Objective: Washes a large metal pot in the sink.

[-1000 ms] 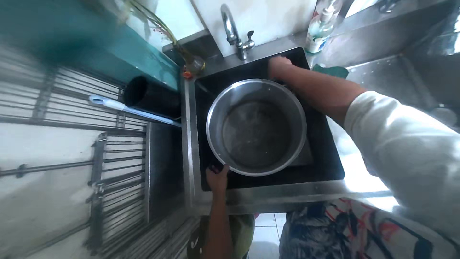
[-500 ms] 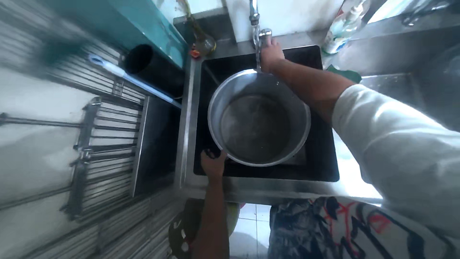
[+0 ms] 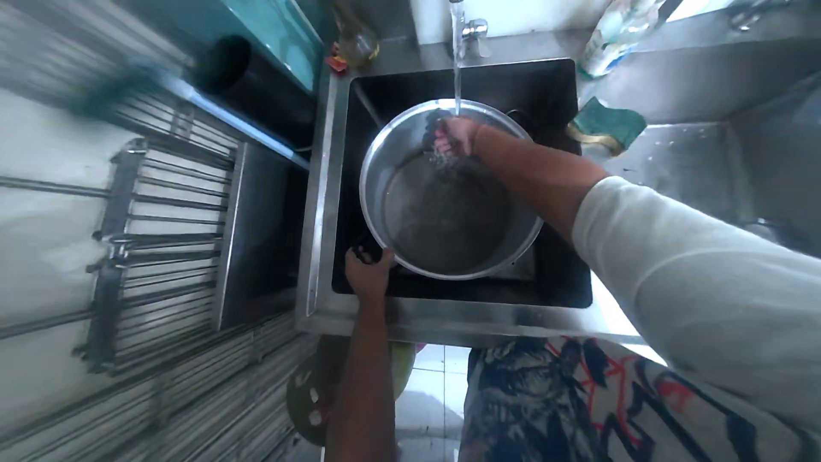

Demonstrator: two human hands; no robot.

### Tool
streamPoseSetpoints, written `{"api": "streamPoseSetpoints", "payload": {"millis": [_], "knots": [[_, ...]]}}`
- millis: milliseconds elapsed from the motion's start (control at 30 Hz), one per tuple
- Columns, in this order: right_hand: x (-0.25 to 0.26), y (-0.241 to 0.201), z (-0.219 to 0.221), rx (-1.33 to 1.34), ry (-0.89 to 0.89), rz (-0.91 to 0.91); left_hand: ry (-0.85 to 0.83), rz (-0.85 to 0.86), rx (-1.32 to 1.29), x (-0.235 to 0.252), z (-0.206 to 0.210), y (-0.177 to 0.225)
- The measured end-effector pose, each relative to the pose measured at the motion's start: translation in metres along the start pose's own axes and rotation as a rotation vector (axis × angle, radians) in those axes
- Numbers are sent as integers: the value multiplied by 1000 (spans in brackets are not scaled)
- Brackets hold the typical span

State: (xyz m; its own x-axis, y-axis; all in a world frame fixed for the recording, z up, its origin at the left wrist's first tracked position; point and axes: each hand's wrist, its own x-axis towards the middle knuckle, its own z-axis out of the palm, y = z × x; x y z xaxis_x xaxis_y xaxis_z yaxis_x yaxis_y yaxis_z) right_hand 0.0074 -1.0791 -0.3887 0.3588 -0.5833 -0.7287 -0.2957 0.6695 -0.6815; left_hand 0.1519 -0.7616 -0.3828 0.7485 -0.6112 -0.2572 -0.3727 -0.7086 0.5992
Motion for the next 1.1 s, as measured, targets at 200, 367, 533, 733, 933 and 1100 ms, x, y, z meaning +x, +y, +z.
{"api": "streamPoseSetpoints", "payload": {"millis": [200,367,533,733,933,1100], "knots": [[11,38,-32,-817,-100,-226,-7,0,3,0,0,1],[-47,22,-65,-1083,-125,-272,-10,2,-2,0,0,1],[-46,-5,-102,-737,139,-514,1,7,26,0,1,0],[-31,-50,-112,-334,322,-449,-16,25,2,0,1,-2],[-4,-67,-103,-95,346,-314,-20,17,7,0,1,1],[6,-81,-95,48,351,-252,-18,6,14,0,1,1]]}}
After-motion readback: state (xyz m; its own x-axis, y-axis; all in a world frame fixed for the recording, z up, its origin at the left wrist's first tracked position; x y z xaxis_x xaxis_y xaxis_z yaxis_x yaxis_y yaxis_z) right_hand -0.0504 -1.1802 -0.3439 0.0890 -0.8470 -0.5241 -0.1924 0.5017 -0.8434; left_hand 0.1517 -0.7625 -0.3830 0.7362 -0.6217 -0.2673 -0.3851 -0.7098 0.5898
